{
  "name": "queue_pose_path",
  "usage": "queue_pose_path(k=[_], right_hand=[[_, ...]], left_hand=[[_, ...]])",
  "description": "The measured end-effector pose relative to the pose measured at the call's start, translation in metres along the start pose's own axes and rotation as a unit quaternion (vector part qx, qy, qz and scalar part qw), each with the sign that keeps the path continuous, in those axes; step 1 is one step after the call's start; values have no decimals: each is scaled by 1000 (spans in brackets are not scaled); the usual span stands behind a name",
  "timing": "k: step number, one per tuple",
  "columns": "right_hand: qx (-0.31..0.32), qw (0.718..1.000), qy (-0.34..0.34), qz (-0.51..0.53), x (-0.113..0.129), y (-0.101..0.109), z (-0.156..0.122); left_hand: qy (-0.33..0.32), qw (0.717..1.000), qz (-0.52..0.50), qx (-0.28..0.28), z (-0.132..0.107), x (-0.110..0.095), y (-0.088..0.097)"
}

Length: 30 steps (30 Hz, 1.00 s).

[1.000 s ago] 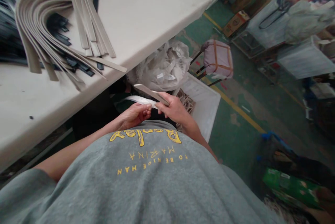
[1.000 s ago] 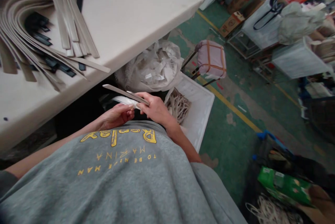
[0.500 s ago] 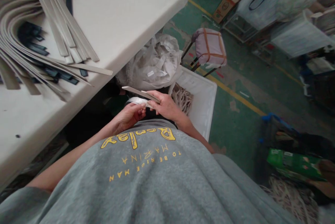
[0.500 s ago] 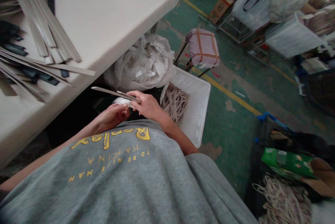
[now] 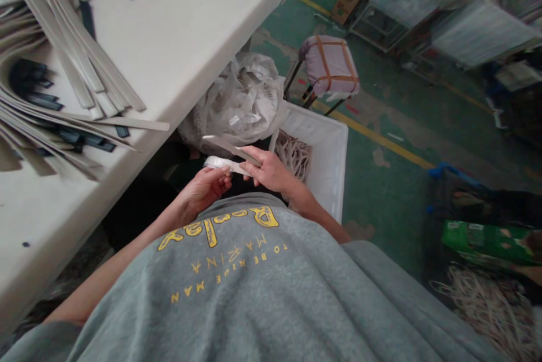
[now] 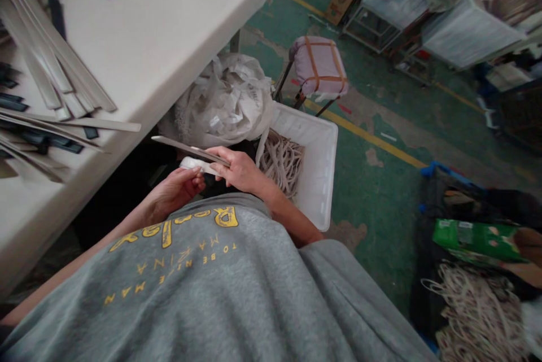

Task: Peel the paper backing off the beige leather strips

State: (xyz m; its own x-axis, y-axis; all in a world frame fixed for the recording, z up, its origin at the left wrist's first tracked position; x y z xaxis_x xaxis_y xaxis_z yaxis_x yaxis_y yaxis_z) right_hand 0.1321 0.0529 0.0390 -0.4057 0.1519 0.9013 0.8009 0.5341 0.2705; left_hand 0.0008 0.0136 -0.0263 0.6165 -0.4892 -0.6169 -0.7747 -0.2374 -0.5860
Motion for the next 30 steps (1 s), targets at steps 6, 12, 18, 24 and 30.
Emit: queue_pose_path(k=[6,12,18,24,30], right_hand=[[0,999,-1,35,-5,6,-4],[-59,995,49,62,-16,23,-3],[-37,977,210,4,1,16,-14],[-30,970,237,39,18,16,-31],[-56,968,243,19,15,21,-31]], left_hand=[[5,1000,10,10,0,0,-3],[17,1000,1,6,-5,-5,-12],[75,997,17,0,-11,3,-20],[62,998,-2,18,-13,3,-28],[77,995,49,28,-19,5,-37]])
Point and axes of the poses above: each hand's wrist, its own z-axis towards the middle knuckle, its own y-axis out of the back of the hand, x = y × z, the point moved 8 cm from there along z, towards the middle knuckle, and after that the axes turned 11 degrees about -y, right-handed, at the moved point
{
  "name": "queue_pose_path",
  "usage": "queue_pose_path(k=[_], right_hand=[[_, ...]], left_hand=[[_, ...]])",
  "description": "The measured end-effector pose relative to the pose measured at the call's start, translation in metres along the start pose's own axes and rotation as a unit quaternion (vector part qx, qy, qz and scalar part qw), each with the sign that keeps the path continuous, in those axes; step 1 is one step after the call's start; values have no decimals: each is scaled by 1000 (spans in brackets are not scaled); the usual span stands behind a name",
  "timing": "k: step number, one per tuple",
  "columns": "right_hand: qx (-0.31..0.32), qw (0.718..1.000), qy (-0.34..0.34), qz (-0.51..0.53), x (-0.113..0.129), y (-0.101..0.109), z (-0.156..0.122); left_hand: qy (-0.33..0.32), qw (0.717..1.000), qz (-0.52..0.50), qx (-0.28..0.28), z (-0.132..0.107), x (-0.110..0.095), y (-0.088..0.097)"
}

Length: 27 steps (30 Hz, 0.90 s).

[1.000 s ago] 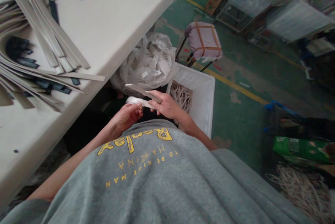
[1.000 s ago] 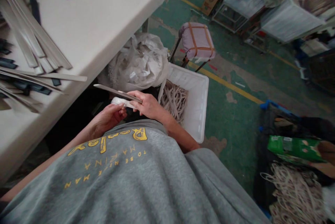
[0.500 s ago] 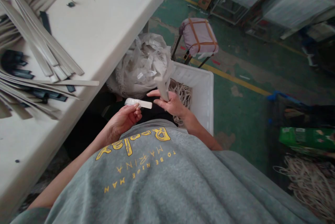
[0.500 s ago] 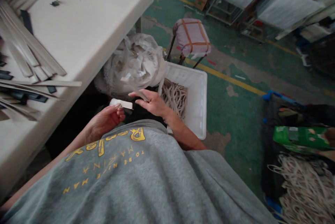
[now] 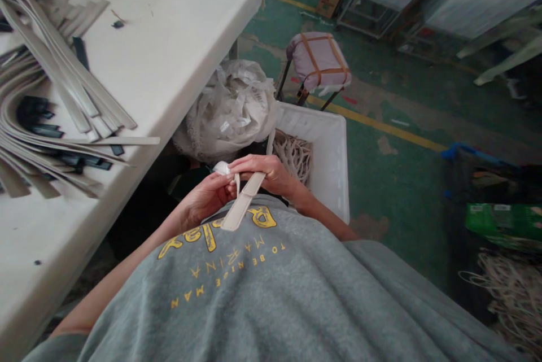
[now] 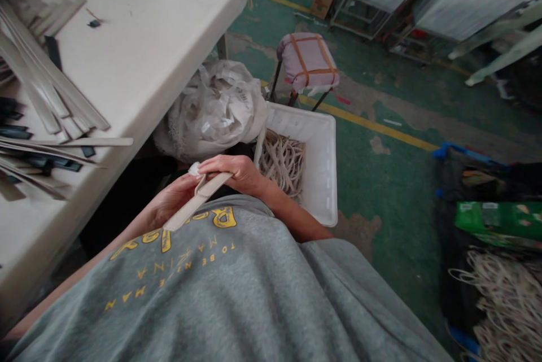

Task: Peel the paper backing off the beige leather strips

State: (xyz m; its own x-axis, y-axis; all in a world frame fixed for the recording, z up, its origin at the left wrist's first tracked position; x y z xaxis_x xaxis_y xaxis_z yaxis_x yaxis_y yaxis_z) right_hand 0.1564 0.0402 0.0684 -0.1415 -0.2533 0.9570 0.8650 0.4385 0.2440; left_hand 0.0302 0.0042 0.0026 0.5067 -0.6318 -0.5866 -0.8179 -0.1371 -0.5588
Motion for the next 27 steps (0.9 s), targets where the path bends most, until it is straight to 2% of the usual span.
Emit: queue_pose_path(k=[5,12,14,17,19,21,23,25,27], right_hand=[[-22,999,-40,-7,-11,1,-9],[-30,997,49,-60,-2,3,-32],[-33,996,38,-67,-3,5,-33],[-61,997,-25,-41,-5,19,-35],[-48,995,-89,9,-5,30,-42],[-15,984,-160,82,-5,43,-58],[-32,966,-197,163,-3,67,-81],[-96,957,-152,228,5,102,-105],[-127,954,-31,268,20,135,-126]], left_hand=[[-12,999,2,34,5,8,-10],[27,998,-7,60,11,29,-15],[35,996,-20,74,9,32,-21],[42,994,-73,76,11,29,-28],[16,992,-118,28,23,19,-22],[-27,986,-151,-57,41,6,-5],[-65,972,-171,-149,58,-3,17],[-90,955,-184,-214,69,-7,34],[-110,947,-180,-242,75,-7,44]])
Point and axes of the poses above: each hand's wrist, its own z-axis towards the middle knuckle, its own y-axis out of the back of the hand, x = y × z, the point moved 8 cm from there along z, towards the middle knuckle, and after that the axes turned 11 degrees about -y, right-handed, at the moved point
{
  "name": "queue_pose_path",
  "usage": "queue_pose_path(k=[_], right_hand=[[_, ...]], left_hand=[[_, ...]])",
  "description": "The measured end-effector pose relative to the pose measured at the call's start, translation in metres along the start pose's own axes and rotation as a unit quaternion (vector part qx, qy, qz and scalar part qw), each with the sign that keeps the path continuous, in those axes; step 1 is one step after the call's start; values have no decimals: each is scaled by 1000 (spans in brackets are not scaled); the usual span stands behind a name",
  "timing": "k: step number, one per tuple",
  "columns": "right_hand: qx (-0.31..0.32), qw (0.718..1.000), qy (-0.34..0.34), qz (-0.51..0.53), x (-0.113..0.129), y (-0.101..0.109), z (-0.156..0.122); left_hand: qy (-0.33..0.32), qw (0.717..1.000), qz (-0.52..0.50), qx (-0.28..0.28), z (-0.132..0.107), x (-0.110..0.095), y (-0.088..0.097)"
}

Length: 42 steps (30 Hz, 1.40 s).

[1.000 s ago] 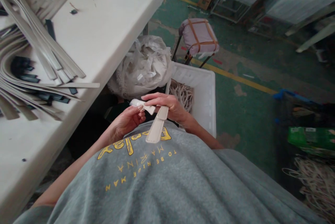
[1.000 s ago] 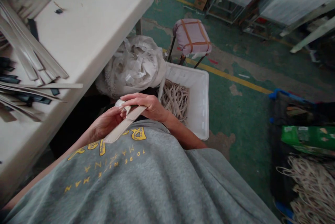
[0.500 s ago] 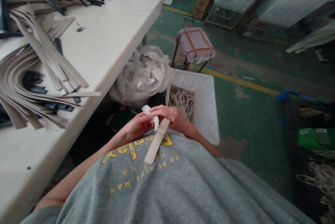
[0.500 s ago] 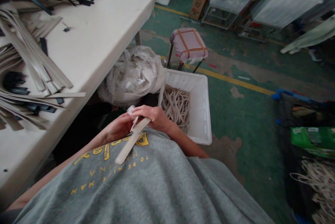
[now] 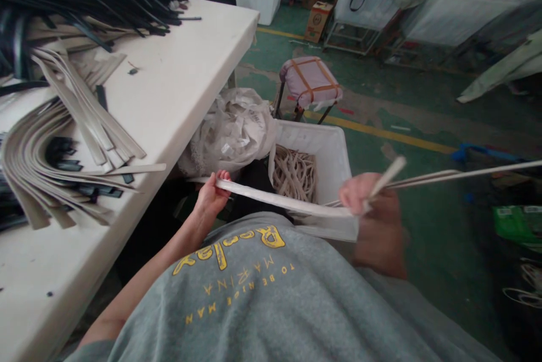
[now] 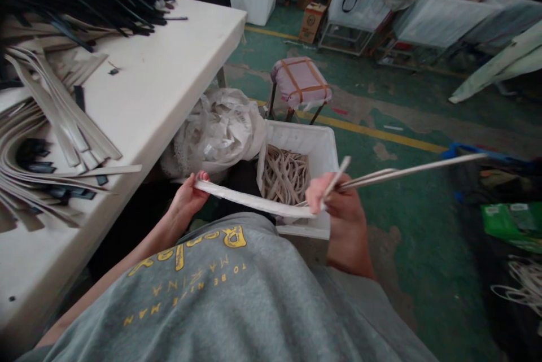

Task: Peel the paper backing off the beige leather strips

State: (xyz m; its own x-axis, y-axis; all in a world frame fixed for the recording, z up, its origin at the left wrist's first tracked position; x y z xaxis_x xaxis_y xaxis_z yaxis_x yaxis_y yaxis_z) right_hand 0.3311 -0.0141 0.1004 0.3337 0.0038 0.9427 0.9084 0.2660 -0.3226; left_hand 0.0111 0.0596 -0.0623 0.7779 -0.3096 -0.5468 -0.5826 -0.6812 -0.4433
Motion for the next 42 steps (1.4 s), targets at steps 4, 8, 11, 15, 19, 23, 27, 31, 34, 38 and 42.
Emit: queue_pose_path(k=[4,8,11,15,19,23,27,31,34,38,42], right_hand=[[14,985,142,100,25,28,-6],[-65,991,-37,110,-27,15,41],[-49,989,-128,60,-67,-13,85],[24,982,-186,33,-99,-39,132],[69,982,-178,7,-97,-48,155],[96,981,-161,-54,-84,-54,160],[56,983,-135,-113,-74,-52,159],[37,980,-108,-166,-71,-55,157],[8,980,-101,-174,-69,-53,158],[-48,990,-83,-106,-64,-42,158],[-4,990,-94,-103,-61,-43,155]], left_hand=[[-41,993,77,81,-4,7,0],[-56,950,184,245,-24,18,-13],[-57,900,246,356,-38,23,-26],[-30,826,326,459,-50,32,-39],[-2,772,364,521,-59,39,-50],[7,747,375,549,-65,39,-60],[-51,753,369,543,-63,32,-76],[-159,792,318,497,-56,18,-105],[-179,790,338,480,-54,19,-121],[-187,762,360,506,-57,18,-134],[-181,725,370,553,-68,17,-141]])
Point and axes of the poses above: each hand's wrist, its own z-axis towards the middle knuckle, its own y-axis out of the back of the hand, x = y × z, the point moved 8 cm from there along z, towards the middle knuckle, and after that the axes turned 11 degrees about -y, right-handed, at the moved point
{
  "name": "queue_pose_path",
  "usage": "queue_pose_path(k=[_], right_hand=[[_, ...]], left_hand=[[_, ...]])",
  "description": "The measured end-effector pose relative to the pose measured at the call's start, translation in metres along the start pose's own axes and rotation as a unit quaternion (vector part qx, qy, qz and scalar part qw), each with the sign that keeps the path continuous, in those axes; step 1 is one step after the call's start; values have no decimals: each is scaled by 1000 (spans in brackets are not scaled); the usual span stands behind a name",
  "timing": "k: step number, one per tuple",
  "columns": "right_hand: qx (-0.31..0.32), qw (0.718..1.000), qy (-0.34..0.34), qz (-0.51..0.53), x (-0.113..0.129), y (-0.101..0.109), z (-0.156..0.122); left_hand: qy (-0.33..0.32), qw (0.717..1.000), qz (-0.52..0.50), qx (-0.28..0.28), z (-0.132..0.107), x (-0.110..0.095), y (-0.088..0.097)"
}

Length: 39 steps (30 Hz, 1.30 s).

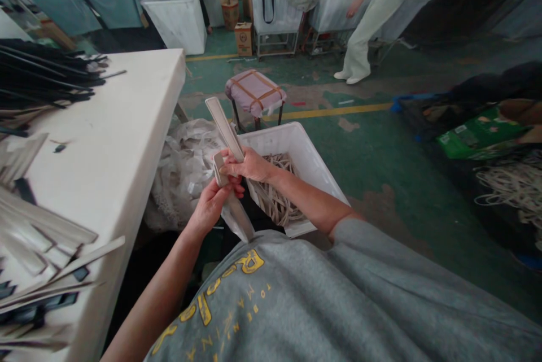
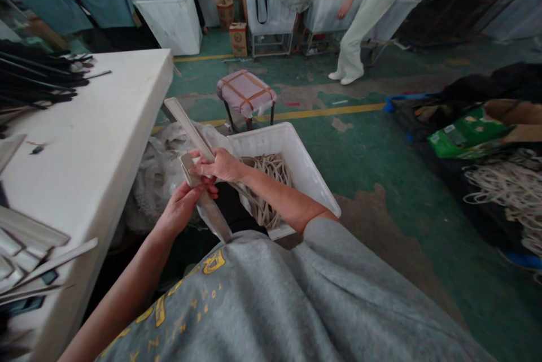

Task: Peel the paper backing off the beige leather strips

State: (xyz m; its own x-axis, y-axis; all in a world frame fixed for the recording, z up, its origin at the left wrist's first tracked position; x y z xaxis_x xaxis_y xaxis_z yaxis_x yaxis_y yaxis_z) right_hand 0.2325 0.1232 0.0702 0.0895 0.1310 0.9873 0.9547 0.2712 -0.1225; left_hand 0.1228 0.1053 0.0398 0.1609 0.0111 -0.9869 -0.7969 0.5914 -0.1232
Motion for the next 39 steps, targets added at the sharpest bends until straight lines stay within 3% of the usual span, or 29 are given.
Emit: queue_pose_path(k=[3,8,11,15,18,20,22,26,29,34,37,39], right_hand=[[-28,997,10,-71,7,5,-9],[-135,969,84,-190,29,12,-35],[-156,959,111,-208,36,13,-52],[-210,958,90,-174,37,28,-72],[-206,964,81,-148,36,34,-81],[-179,972,72,-137,34,33,-82],[-158,975,60,-146,30,29,-82],[-136,969,81,-190,29,18,-78],[-148,965,91,-194,27,16,-77],[-229,953,69,-189,29,35,-83],[-218,955,66,-192,33,36,-85],[-206,955,68,-201,36,33,-84]], left_hand=[[-15,999,42,23,1,-9,-6],[-36,995,90,22,-2,-17,-17],[-62,987,142,36,-8,-15,-24],[-55,971,222,68,-25,11,-28],[-11,964,245,101,-40,39,-30],[5,965,231,121,-43,46,-33],[-12,978,175,112,-38,37,-35],[-64,995,71,20,-9,-1,-29],[-67,994,81,-24,3,-11,-25],[-16,997,71,25,-22,24,-36],[18,996,68,47,-41,42,-37],[28,998,34,51,-42,41,-37]])
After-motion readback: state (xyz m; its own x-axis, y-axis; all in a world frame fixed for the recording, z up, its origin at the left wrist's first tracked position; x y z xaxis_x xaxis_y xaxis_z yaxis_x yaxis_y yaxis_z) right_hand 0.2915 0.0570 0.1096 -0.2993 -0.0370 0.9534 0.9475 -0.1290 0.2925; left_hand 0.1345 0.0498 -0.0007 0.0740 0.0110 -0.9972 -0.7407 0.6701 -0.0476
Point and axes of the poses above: each hand's wrist, its own z-axis towards the middle knuckle, its own y-axis out of the back of the hand, x = y × z, the point moved 8 cm from there along z, towards the middle knuckle, and after that the axes turned 11 degrees about -y, right-handed, at the moved point
